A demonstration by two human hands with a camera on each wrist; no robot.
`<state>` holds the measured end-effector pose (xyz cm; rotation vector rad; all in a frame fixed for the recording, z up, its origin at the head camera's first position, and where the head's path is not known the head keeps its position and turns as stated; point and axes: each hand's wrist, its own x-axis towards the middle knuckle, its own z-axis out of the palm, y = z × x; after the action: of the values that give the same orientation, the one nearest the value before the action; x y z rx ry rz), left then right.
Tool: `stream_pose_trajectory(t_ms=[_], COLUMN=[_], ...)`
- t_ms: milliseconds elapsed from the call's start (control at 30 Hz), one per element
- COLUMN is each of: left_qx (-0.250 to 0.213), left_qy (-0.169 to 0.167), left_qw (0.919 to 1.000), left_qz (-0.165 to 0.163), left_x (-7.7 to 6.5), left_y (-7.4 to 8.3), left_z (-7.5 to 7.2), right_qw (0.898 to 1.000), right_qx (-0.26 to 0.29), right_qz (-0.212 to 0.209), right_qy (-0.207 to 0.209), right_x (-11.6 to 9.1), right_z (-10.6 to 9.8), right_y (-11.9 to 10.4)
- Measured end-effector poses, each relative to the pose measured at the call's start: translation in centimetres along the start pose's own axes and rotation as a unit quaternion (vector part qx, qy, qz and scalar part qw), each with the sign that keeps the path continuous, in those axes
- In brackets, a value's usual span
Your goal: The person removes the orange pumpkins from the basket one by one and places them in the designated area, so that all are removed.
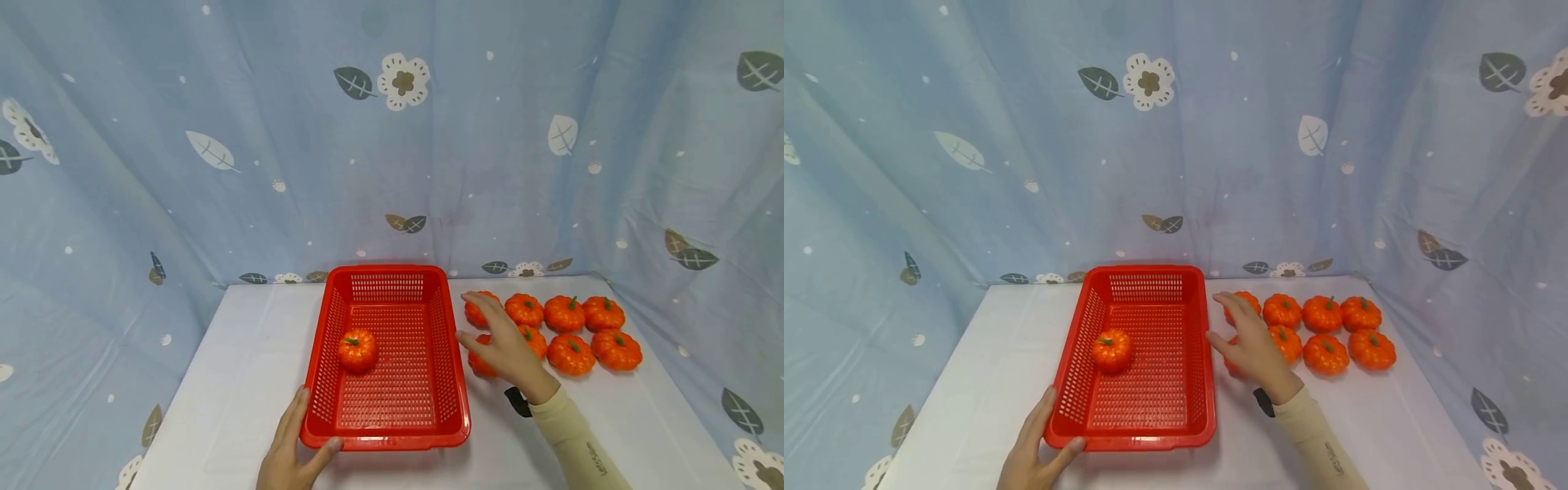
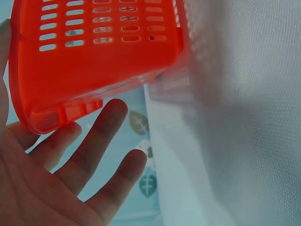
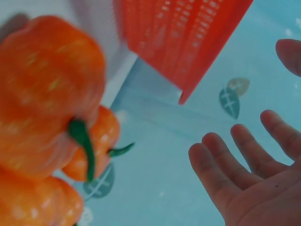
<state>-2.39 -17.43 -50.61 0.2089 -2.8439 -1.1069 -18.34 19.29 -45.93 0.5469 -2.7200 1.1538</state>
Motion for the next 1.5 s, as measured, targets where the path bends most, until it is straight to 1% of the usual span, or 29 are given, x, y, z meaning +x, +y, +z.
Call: stream_pose_trajectory(t_ms=[167, 333, 567, 733, 967, 1267, 1400, 1500], left_qx=[-0.001, -0.016, -0.012, -0.029, -0.037, -0.043, -0.044, -0.046], left_qy=[-0.001, 0.000, -0.004, -0.010, -0.014, -0.013, -0.011, -0.009], left_qw=[1.0000, 0.9999, 0.9999, 0.9995, 0.9992, 0.9990, 0.9990, 0.9989], left_qz=[0.001, 0.006, -0.001, -0.005, -0.007, -0.003, 0.001, 0.005], left_x=[0.0, 0.0, 0.0, 0.0, -0.1, -0.1, -0.1, 0.0], left_y=[0.0, -0.1, -0.1, -0.2, -0.2, 0.0, 0.0, 0.0], left_z=[0.0, 0.1, 0.1, 0.0, 0.0, 0.0, 0.0, 0.0], right_qw=[1.000, 0.998, 0.997, 0.995, 0.991, 0.984, 0.979, 0.973], right_qx=[-0.006, -0.011, -0.006, 0.006, 0.001, -0.021, -0.043, -0.057], right_qz=[-0.028, -0.061, -0.066, -0.085, -0.115, -0.134, -0.130, -0.126], right_qy=[-0.012, -0.019, -0.036, -0.045, -0.061, -0.111, -0.149, -0.184], right_x=[0.9, 1.7, 2.9, 3.7, 4.7, 5.9, 6.5, 7.0], right_z=[1.0, 1.7, 2.4, 2.8, 3.7, 5.2, 6.3, 7.3], right_y=[-1.1, -2.2, -4.0, -5.4, -7.3, -9.6, -10.1, -10.2])
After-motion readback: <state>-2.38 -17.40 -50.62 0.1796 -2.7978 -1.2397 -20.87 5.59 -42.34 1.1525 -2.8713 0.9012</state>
